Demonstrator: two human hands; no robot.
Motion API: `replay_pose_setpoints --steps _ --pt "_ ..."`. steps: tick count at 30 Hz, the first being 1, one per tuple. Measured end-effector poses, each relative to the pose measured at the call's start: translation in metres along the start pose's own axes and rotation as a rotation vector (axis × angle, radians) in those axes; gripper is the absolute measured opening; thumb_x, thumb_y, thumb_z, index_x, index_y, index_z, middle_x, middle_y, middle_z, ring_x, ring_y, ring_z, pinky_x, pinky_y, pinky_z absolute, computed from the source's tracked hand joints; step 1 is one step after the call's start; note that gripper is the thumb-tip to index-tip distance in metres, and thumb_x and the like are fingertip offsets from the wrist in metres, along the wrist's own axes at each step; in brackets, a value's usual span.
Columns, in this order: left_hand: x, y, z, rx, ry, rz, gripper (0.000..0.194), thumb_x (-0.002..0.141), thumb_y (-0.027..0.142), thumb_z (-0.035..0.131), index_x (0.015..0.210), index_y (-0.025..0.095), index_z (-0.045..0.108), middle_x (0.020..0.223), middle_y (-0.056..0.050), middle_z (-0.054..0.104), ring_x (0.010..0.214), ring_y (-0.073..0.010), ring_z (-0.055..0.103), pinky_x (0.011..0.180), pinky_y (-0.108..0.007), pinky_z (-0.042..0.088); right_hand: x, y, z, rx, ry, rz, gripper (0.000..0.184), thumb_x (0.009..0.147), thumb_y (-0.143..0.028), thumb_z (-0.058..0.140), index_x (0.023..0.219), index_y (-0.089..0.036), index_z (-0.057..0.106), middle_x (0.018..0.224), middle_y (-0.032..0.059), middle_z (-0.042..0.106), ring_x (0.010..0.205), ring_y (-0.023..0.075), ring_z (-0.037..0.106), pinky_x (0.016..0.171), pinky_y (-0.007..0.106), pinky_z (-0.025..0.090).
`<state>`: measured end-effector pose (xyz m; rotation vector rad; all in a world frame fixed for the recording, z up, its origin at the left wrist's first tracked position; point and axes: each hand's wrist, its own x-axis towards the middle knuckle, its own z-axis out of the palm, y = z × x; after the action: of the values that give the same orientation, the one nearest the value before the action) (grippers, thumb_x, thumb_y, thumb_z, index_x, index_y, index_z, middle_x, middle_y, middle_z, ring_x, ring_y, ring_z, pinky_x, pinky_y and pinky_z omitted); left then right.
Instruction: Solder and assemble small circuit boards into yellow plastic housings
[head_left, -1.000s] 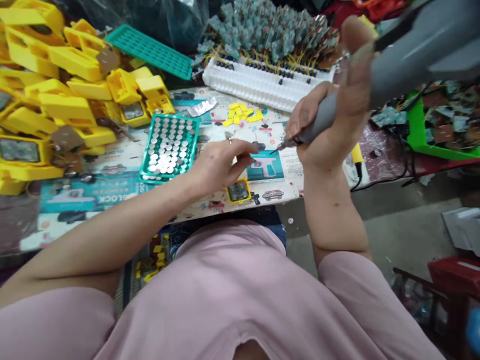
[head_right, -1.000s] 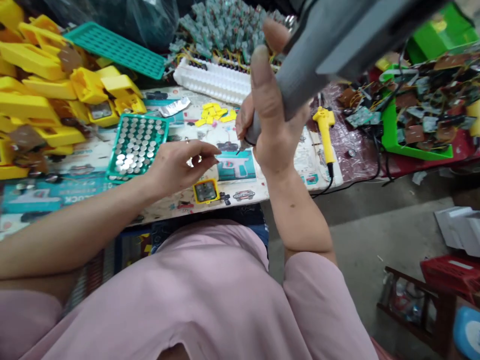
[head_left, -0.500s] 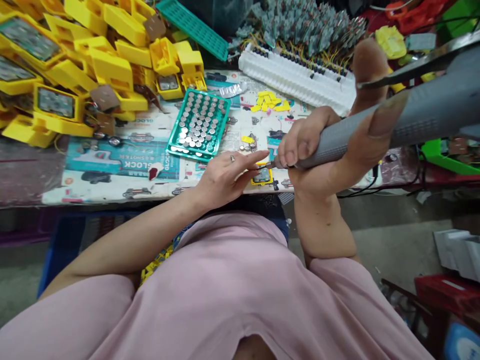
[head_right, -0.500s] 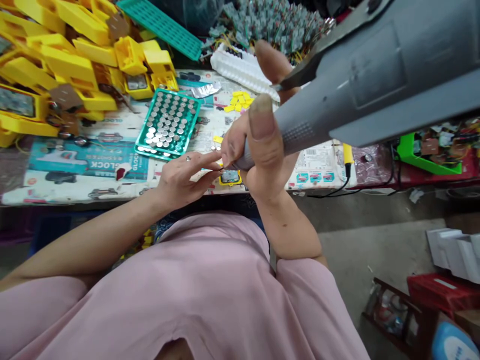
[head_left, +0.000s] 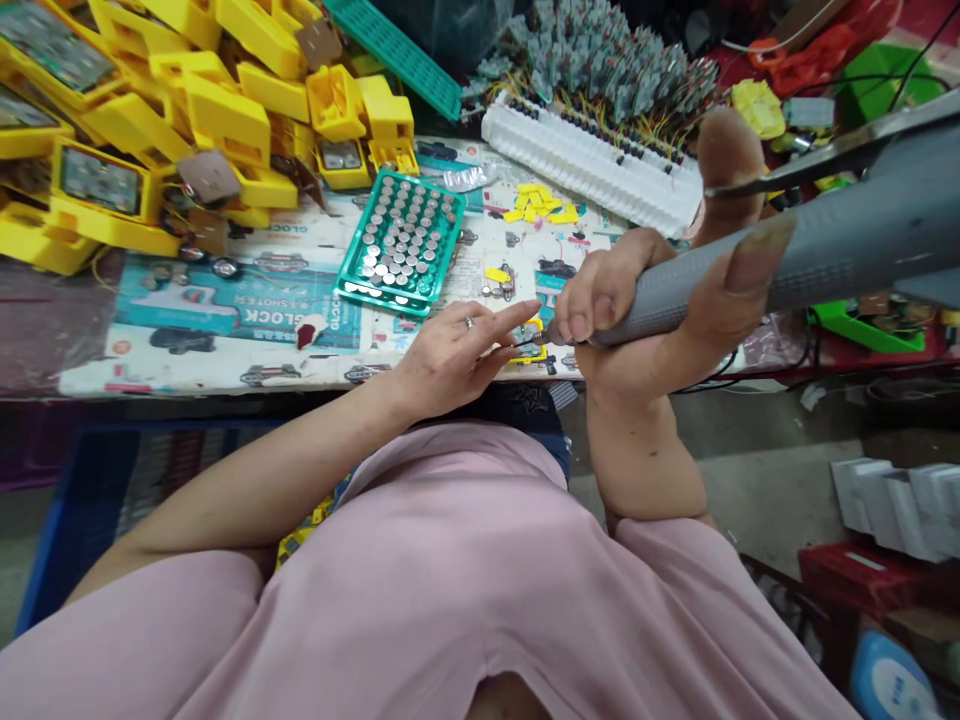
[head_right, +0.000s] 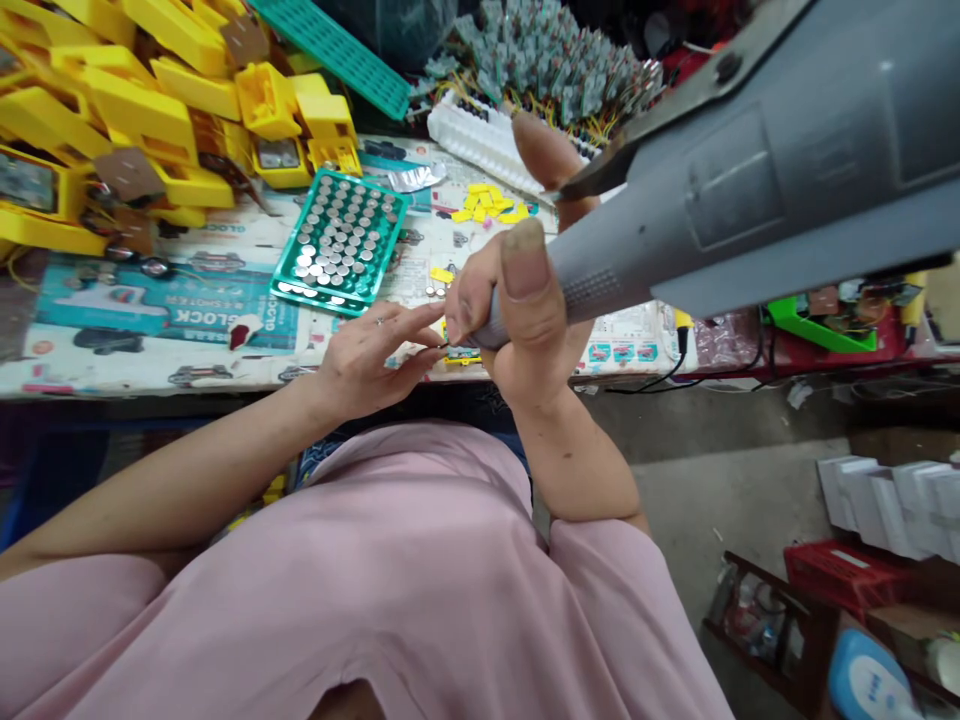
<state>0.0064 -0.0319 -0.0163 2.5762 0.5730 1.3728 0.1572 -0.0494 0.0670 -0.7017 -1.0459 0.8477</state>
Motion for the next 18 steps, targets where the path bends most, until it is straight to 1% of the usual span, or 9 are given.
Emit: replay_pose_setpoints --steps 2,4,6,8,10,12,14,16,18 --pt "-0.001 0.001 0.000 -0.008 0.004 0.000 0.057 0.093 0.013 0.060 0.146 0.018 0.041 0.084 0.001 0.075 0.078 -0.0140 0.066 0.077 -0.026 0.051 -0.002 0.001 0.001 -0.010 -0.015 -0.002 0.039 0.080 -0.057 0.069 0.110 -0.039 0.052 0.047 -0.0110 0.041 0.034 0.0133 0.040 0.037 0.028 0.035" --pt "-0.002 0.001 0.002 -0.014 0.022 0.009 0.061 0.092 0.014 0.062 0.148 0.018 0.039 0.083 0.002 0.075 0.077 -0.0140 0.065 0.077 -0.025 0.051 -0.003 0.006 0.001 -0.042 -0.025 -0.052 0.042 0.083 -0.062 0.064 0.116 -0.040 0.051 0.047 -0.0110 0.037 0.033 0.0120 0.036 0.036 0.027 0.031" --pt "-0.003 0.001 0.004 -0.027 0.045 0.010 0.063 0.092 0.014 0.062 0.149 0.019 0.038 0.082 0.002 0.075 0.076 -0.0138 0.065 0.077 -0.025 0.050 -0.003 0.014 0.002 -0.098 -0.037 -0.132 0.057 0.083 -0.071 0.058 0.132 -0.044 0.044 0.045 -0.0117 0.031 0.031 0.0116 0.031 0.036 0.027 0.028" --pt "-0.005 0.002 0.007 -0.055 0.065 -0.025 0.063 0.092 0.014 0.061 0.150 0.021 0.037 0.084 0.001 0.075 0.077 -0.0136 0.066 0.079 -0.025 0.051 -0.004 0.018 0.003 -0.185 -0.041 -0.141 0.078 0.082 -0.078 0.052 0.148 -0.047 0.025 0.044 -0.0123 0.027 0.030 0.0131 0.031 0.037 0.028 0.030" --pt "-0.006 0.003 0.009 -0.094 0.067 -0.082 0.062 0.093 0.015 0.060 0.150 0.024 0.036 0.086 0.002 0.075 0.079 -0.0134 0.067 0.082 -0.025 0.051 -0.004 0.018 0.004 -0.229 -0.028 -0.112 0.091 0.080 -0.080 0.052 0.154 -0.046 0.011 0.043 -0.0130 0.026 0.030 0.0147 0.031 0.038 0.029 0.033" --pt "-0.006 0.003 0.009 -0.108 0.043 -0.131 0.063 0.094 0.019 0.059 0.151 0.026 0.033 0.091 0.002 0.075 0.084 -0.0145 0.068 0.085 -0.027 0.052 -0.004 0.014 0.004 -0.255 0.014 -0.057 0.090 0.078 -0.080 0.054 0.153 -0.046 0.016 0.043 -0.0129 0.029 0.030 0.0148 0.030 0.041 0.032 0.040" --pt "-0.007 0.003 0.007 -0.073 0.015 -0.155 0.066 0.093 0.028 0.062 0.151 0.022 0.032 0.105 -0.004 0.075 0.097 -0.0188 0.069 0.090 -0.032 0.051 -0.004 0.011 0.002 -0.275 0.061 -0.001 0.080 0.077 -0.080 0.056 0.145 -0.045 0.033 0.045 -0.0124 0.033 0.031 0.0136 0.029 0.044 0.033 0.044" --pt "-0.007 0.002 0.005 -0.002 -0.013 -0.156 0.064 0.090 0.037 0.066 0.146 0.019 0.041 0.120 -0.011 0.071 0.111 -0.0250 0.065 0.096 -0.039 0.050 -0.001 0.008 -0.001 -0.245 0.106 0.012 0.065 0.074 -0.076 0.064 0.128 -0.042 0.049 0.046 -0.0123 0.035 0.031 0.0121 0.029 0.042 0.030 0.043" --pt "-0.008 0.001 0.003 0.082 -0.070 -0.117 0.049 0.088 0.042 0.066 0.129 0.018 0.056 0.127 -0.015 0.067 0.117 -0.0296 0.062 0.098 -0.045 0.048 0.003 0.006 -0.003 -0.166 0.149 -0.032 0.052 0.072 -0.066 0.072 0.113 -0.039 0.055 0.045 -0.0130 0.036 0.030 0.0108 0.032 0.036 0.026 0.036"
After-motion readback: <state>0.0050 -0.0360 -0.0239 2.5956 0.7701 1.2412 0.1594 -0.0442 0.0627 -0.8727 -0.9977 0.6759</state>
